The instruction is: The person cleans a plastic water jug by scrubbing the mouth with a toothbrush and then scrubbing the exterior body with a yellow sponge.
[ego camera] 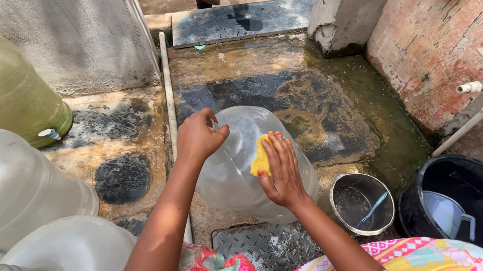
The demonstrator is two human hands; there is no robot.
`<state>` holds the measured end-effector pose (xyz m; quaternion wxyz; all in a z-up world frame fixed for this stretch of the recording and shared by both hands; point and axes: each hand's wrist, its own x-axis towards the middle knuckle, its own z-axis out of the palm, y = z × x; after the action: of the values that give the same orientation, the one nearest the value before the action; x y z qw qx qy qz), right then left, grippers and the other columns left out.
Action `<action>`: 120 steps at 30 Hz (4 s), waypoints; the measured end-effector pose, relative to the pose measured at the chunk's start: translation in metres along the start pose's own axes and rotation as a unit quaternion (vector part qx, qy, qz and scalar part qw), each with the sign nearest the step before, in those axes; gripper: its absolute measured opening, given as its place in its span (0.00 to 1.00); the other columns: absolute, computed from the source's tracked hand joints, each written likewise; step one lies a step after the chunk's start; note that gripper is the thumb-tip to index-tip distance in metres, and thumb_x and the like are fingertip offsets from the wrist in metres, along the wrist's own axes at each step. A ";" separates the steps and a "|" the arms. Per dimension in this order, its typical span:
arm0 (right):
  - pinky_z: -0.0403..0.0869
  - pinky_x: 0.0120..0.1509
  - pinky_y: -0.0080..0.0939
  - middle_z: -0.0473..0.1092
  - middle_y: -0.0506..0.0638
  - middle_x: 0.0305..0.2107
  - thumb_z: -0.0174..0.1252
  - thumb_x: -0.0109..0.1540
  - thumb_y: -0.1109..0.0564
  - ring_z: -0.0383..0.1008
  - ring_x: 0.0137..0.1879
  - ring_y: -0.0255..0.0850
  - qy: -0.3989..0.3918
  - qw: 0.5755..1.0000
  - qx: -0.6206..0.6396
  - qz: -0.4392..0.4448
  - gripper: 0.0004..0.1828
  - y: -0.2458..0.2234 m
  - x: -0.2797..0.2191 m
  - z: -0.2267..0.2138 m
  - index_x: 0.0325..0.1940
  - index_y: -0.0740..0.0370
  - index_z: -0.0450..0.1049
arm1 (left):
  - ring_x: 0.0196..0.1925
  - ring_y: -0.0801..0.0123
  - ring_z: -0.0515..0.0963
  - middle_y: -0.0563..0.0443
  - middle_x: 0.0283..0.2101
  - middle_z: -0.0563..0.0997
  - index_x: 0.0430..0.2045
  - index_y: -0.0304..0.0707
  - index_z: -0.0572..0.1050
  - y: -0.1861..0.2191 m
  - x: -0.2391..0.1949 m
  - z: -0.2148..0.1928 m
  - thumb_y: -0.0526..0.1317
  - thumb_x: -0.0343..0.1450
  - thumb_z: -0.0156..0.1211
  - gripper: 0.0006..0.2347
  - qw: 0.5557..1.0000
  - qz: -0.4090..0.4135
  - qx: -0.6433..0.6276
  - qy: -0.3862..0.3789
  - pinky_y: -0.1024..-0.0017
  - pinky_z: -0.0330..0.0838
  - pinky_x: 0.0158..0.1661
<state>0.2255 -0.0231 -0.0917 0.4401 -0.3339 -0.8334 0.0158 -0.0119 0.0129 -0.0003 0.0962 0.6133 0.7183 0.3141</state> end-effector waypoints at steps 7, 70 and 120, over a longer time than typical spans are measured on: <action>0.44 0.84 0.64 0.43 0.71 0.76 0.38 0.72 0.45 0.41 0.83 0.66 0.054 0.998 0.030 0.033 0.39 0.038 -0.056 0.043 0.80 0.71 0.41 | 0.41 0.48 0.82 0.42 0.38 0.82 0.32 0.39 0.77 -0.023 0.003 -0.003 0.51 0.60 0.70 0.17 1.000 0.017 0.018 0.008 0.54 0.75 0.43; 0.59 0.75 0.66 0.60 0.64 0.70 0.19 0.51 0.08 0.60 0.74 0.57 0.061 0.440 0.617 0.649 0.70 0.263 -0.228 0.168 0.75 0.63 0.58 | 0.33 0.66 0.83 0.44 0.36 0.83 0.35 0.34 0.76 -0.116 0.026 -0.044 0.44 0.67 0.70 0.13 0.979 -0.198 -0.055 -0.008 0.67 0.80 0.26; 0.43 0.84 0.58 0.33 0.56 0.79 0.22 0.62 0.14 0.32 0.84 0.53 0.044 0.821 0.260 0.507 0.56 0.216 -0.156 0.147 0.83 0.53 0.38 | 0.42 0.45 0.83 0.29 0.40 0.82 0.49 0.26 0.70 -0.122 0.028 -0.030 0.55 0.64 0.73 0.31 0.992 -0.104 0.052 -0.043 0.59 0.75 0.45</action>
<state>0.2937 0.0954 -0.3637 0.4763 -0.5829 -0.4916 0.4377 -0.1345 0.0225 -0.0393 0.1270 0.5523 0.7889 0.2376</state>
